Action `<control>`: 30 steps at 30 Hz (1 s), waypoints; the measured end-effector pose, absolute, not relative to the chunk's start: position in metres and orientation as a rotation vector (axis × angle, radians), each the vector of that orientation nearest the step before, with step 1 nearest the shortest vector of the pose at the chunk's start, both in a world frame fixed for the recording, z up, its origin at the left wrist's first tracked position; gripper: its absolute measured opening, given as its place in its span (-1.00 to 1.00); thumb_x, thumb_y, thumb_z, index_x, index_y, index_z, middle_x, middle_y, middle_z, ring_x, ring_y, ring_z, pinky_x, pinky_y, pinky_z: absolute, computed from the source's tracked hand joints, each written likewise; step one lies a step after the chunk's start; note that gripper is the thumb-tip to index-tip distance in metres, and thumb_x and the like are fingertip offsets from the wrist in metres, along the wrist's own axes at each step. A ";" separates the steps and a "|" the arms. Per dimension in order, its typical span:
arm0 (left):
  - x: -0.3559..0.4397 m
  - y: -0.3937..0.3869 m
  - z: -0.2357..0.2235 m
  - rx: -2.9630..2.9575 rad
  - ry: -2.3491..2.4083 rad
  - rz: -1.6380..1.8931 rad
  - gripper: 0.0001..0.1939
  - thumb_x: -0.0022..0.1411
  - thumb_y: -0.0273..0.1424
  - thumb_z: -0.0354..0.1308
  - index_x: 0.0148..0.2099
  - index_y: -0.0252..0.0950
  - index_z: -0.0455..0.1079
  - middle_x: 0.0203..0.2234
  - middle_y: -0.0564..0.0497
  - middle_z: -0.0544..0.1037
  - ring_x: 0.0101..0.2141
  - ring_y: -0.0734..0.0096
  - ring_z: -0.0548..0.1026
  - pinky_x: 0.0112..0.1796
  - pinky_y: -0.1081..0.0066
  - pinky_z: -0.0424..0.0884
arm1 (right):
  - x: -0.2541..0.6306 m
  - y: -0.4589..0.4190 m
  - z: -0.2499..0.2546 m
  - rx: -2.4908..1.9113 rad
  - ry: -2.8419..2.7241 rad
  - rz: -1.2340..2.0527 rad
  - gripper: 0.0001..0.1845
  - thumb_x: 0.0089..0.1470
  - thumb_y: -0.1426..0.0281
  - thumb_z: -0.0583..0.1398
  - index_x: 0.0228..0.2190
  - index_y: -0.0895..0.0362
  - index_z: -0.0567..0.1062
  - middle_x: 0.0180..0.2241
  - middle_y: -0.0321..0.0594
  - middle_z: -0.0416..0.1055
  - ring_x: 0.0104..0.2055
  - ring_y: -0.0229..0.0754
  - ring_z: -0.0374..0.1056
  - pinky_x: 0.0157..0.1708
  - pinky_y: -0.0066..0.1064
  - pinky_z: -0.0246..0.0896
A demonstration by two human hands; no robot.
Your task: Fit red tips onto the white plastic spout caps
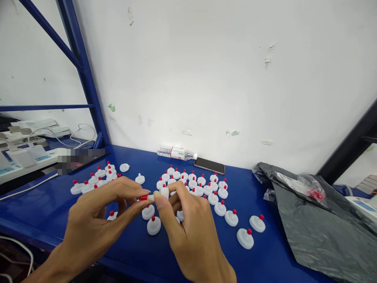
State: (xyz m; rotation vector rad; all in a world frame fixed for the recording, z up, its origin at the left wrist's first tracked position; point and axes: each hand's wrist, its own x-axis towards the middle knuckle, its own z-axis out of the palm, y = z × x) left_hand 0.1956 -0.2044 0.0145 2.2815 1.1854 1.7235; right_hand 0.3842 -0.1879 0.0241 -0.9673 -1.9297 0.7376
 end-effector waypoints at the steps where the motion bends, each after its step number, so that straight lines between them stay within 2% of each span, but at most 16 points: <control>1: 0.196 -0.205 0.014 2.282 1.184 1.729 -0.85 0.23 -0.53 0.32 -0.18 -0.20 0.51 -0.38 0.09 0.57 -0.47 0.55 0.50 -0.60 0.58 0.36 | 0.384 -0.188 0.025 -0.966 -1.928 0.738 -0.65 0.36 0.07 0.05 -0.30 0.05 0.39 -0.50 -0.37 0.47 -0.44 -0.22 0.45 -0.43 -0.43 0.22; 11: 0.198 -0.204 0.017 2.266 1.197 1.764 -0.88 0.22 -0.53 0.33 -0.22 -0.23 0.48 -0.40 0.09 0.54 -0.50 0.56 0.47 -0.61 0.58 0.35 | 0.384 -0.187 0.021 -0.923 -1.887 0.770 -0.71 0.34 0.10 0.10 -0.14 0.05 0.40 -0.49 -0.38 0.52 -0.43 -0.21 0.49 -0.42 -0.44 0.25; 18: 0.196 -0.203 0.019 2.269 1.168 1.691 -0.92 0.24 -0.52 0.31 -0.22 -0.25 0.52 -0.42 0.06 0.56 -0.49 0.54 0.50 -0.60 0.58 0.36 | 0.385 -0.186 0.022 -0.936 -1.943 0.704 -0.70 0.38 0.12 0.05 -0.17 0.05 0.45 -0.51 -0.38 0.49 -0.46 -0.22 0.48 -0.47 -0.44 0.22; 22: 0.196 -0.204 0.018 2.255 1.169 1.668 -0.92 0.25 -0.50 0.30 -0.19 -0.24 0.52 -0.41 0.05 0.57 -0.50 0.54 0.49 -0.60 0.57 0.36 | 0.386 -0.186 0.020 -0.923 -1.963 0.690 -0.71 0.38 0.13 0.06 -0.13 0.03 0.46 -0.51 -0.39 0.51 -0.47 -0.23 0.48 -0.51 -0.46 0.20; 27: 0.196 -0.205 0.019 2.262 1.195 1.713 -0.92 0.24 -0.51 0.31 -0.23 -0.25 0.49 -0.42 0.06 0.55 -0.52 0.56 0.47 -0.62 0.58 0.34 | 0.385 -0.184 0.018 -0.925 -1.939 0.693 -0.69 0.35 0.12 0.10 -0.03 0.01 0.45 -0.52 -0.44 0.50 -0.48 -0.27 0.46 -0.46 -0.49 0.24; 30: 0.197 -0.205 0.021 2.260 1.222 1.736 -0.93 0.24 -0.50 0.30 -0.27 -0.26 0.47 -0.45 0.08 0.53 -0.54 0.57 0.44 -0.63 0.58 0.33 | 0.384 -0.184 0.018 -0.928 -1.925 0.690 -0.68 0.33 0.10 0.13 -0.02 0.02 0.44 -0.55 -0.44 0.48 -0.51 -0.26 0.43 -0.52 -0.50 0.20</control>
